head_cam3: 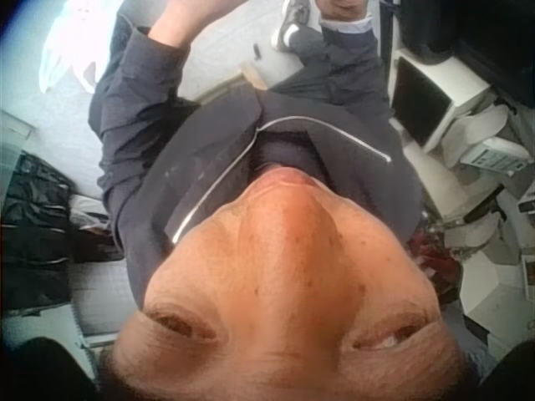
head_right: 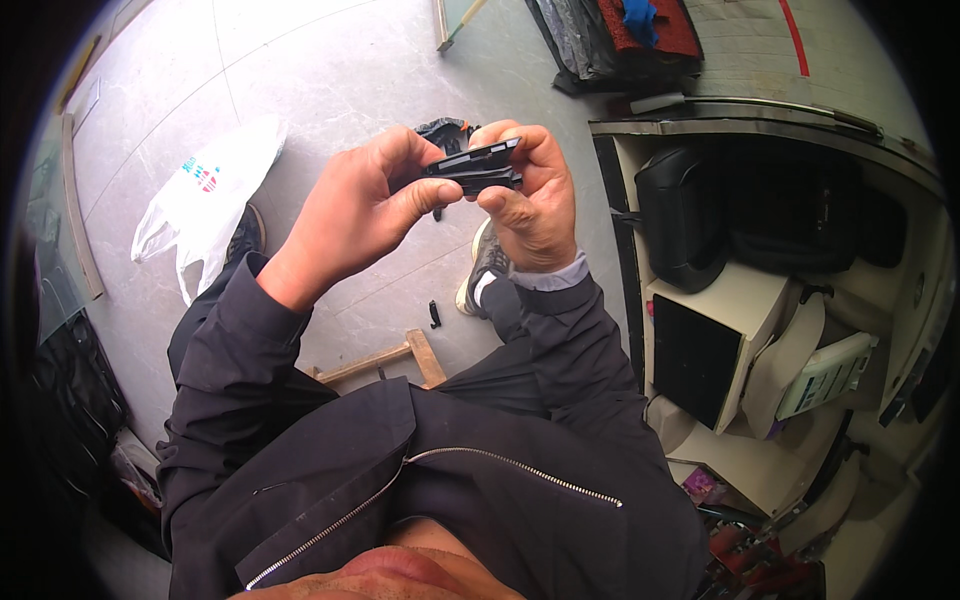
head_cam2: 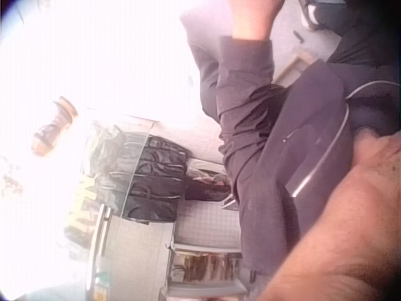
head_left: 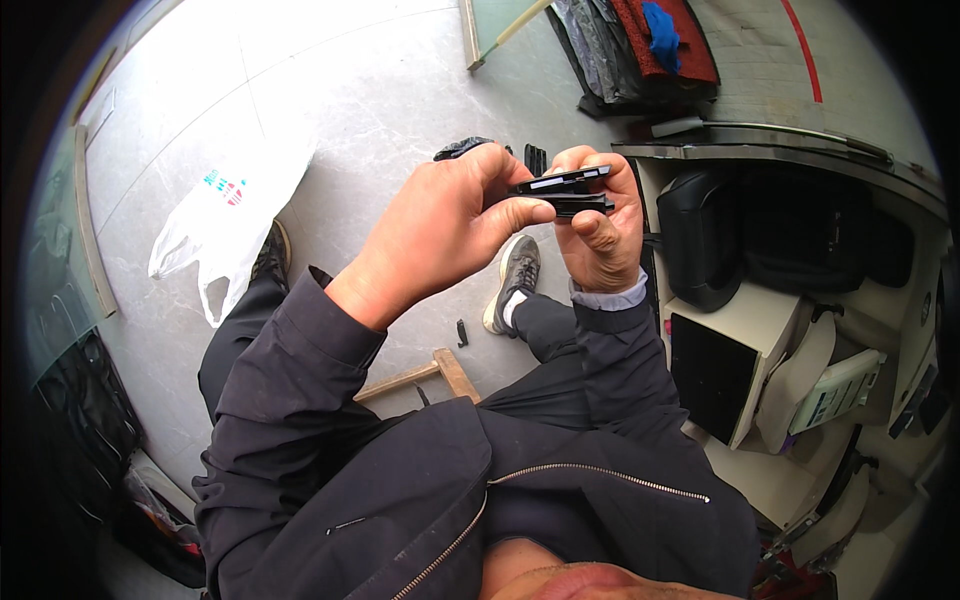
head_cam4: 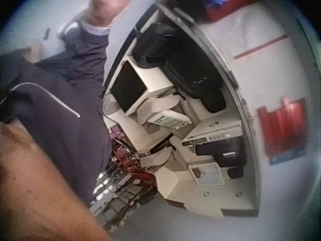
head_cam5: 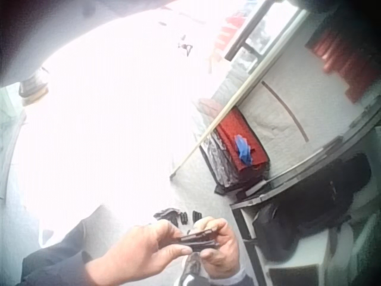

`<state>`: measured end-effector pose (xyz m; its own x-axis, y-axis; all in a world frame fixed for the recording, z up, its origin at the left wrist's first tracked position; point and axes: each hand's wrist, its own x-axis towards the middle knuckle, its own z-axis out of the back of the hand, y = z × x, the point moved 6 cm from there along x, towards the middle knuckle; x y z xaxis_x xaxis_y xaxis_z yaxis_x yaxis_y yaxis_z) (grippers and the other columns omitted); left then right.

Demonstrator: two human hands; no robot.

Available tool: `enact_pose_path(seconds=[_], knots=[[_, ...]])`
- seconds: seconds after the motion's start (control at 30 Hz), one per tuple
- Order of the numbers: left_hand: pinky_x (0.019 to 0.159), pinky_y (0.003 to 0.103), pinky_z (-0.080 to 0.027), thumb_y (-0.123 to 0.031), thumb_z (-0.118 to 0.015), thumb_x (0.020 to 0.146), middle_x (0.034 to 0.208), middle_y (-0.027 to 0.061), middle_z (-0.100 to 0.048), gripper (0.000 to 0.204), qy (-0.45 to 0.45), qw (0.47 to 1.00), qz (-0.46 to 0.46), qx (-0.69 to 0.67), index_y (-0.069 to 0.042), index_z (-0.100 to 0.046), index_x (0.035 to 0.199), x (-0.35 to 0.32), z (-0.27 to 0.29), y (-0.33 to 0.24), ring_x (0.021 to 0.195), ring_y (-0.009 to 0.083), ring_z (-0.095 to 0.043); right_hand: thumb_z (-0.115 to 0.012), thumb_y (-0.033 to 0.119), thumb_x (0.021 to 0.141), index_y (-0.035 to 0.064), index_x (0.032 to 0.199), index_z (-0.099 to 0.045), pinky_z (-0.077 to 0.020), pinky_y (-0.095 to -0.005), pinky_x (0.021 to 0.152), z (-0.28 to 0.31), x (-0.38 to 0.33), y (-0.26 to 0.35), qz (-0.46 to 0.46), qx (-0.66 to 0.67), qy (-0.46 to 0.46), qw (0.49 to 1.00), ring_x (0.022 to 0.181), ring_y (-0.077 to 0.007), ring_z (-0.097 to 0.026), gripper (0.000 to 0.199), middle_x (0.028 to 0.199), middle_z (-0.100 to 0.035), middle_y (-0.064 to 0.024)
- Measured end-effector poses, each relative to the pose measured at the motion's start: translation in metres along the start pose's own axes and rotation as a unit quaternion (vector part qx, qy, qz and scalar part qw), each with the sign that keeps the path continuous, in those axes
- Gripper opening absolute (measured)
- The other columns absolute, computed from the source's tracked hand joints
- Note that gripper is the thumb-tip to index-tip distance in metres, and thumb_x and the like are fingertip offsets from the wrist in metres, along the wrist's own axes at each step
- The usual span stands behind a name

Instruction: The person sits on the floor and repeatedly picks up small black plastic components, snaps them together, and places the assembled units back on the floor. The person handles the parts one at a time, rotating them to align and click them into place.

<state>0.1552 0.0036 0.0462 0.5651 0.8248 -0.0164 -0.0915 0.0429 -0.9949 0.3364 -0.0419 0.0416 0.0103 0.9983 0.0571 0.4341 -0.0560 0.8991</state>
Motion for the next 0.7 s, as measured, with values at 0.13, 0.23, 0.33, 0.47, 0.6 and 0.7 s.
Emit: enact_pose_path(seconds=[0.13, 0.23, 0.33, 0.47, 0.6, 0.7], knots=[[0.071, 0.031, -0.055, -0.027, -0.079, 0.101, 0.083, 0.0087, -0.075, 0.031, 0.038, 0.993, 0.048, -0.096, 0.002, -0.067, 0.102, 0.001, -0.005, 0.004, 0.078, 0.0132, -0.070, -0.098, 0.024, 0.082, 0.0068, 0.121, -0.057, -0.0577, -0.0308, 0.087, 0.000, 0.001, 0.000, 0.004, -0.007, -0.005, 1.000, 0.103, -0.0159, -0.067, 0.059, 0.121, -0.063, -0.0096], [0.076, 0.028, -0.055, -0.027, -0.078, 0.103, 0.085, 0.0041, -0.074, 0.031, 0.070, 0.987, 0.079, -0.123, 0.001, -0.065, 0.104, 0.001, -0.008, 0.005, 0.080, 0.0095, -0.067, -0.098, 0.027, 0.082, 0.0069, 0.118, -0.057, -0.0573, -0.0303, 0.086, 0.000, 0.002, -0.001, -0.001, -0.016, 0.000, 1.000, 0.102, -0.0149, -0.067, 0.058, 0.117, -0.064, -0.0089], [0.077, 0.028, -0.056, -0.028, -0.075, 0.105, 0.087, 0.0045, -0.074, 0.031, 0.084, 0.982, 0.100, -0.140, 0.000, -0.065, 0.105, 0.001, -0.010, 0.006, 0.080, 0.0095, -0.067, -0.099, 0.028, 0.081, 0.0067, 0.117, -0.058, -0.0571, -0.0300, 0.086, 0.001, 0.001, -0.001, 0.000, -0.017, 0.000, 1.000, 0.100, -0.0143, -0.067, 0.058, 0.115, -0.066, -0.0074], [0.081, 0.028, -0.057, -0.031, -0.070, 0.109, 0.091, 0.0031, -0.073, 0.030, 0.127, 0.961, 0.131, -0.207, -0.001, -0.066, 0.108, 0.000, -0.013, 0.008, 0.084, 0.0092, -0.067, -0.096, 0.019, 0.084, 0.0060, 0.116, -0.061, -0.0574, -0.0302, 0.089, -0.002, 0.002, 0.000, 0.005, -0.011, 0.012, 1.000, 0.102, -0.0149, -0.068, 0.049, 0.115, -0.068, -0.0066], [0.087, 0.027, -0.058, -0.032, -0.065, 0.113, 0.099, -0.0001, -0.072, 0.030, 0.187, 0.911, 0.182, -0.320, -0.002, -0.067, 0.118, -0.005, -0.018, 0.013, 0.092, 0.0088, -0.069, -0.091, 0.006, 0.087, 0.0063, 0.114, -0.063, -0.0576, -0.0314, 0.093, -0.009, 0.001, 0.003, 0.010, -0.002, 0.026, 1.000, 0.105, -0.0160, -0.069, 0.038, 0.114, -0.069, -0.0065], [0.088, 0.025, -0.059, -0.037, -0.064, 0.113, 0.103, -0.0032, -0.069, 0.033, 0.196, 0.876, 0.233, -0.374, -0.006, -0.066, 0.124, -0.012, -0.023, 0.019, 0.095, 0.0072, -0.068, -0.088, 0.002, 0.089, 0.0062, 0.111, -0.064, -0.0599, -0.0307, 0.087, -0.012, 0.002, 0.006, 0.021, -0.015, 0.035, 0.999, 0.101, -0.0162, -0.070, 0.032, 0.110, -0.070, -0.0064]])
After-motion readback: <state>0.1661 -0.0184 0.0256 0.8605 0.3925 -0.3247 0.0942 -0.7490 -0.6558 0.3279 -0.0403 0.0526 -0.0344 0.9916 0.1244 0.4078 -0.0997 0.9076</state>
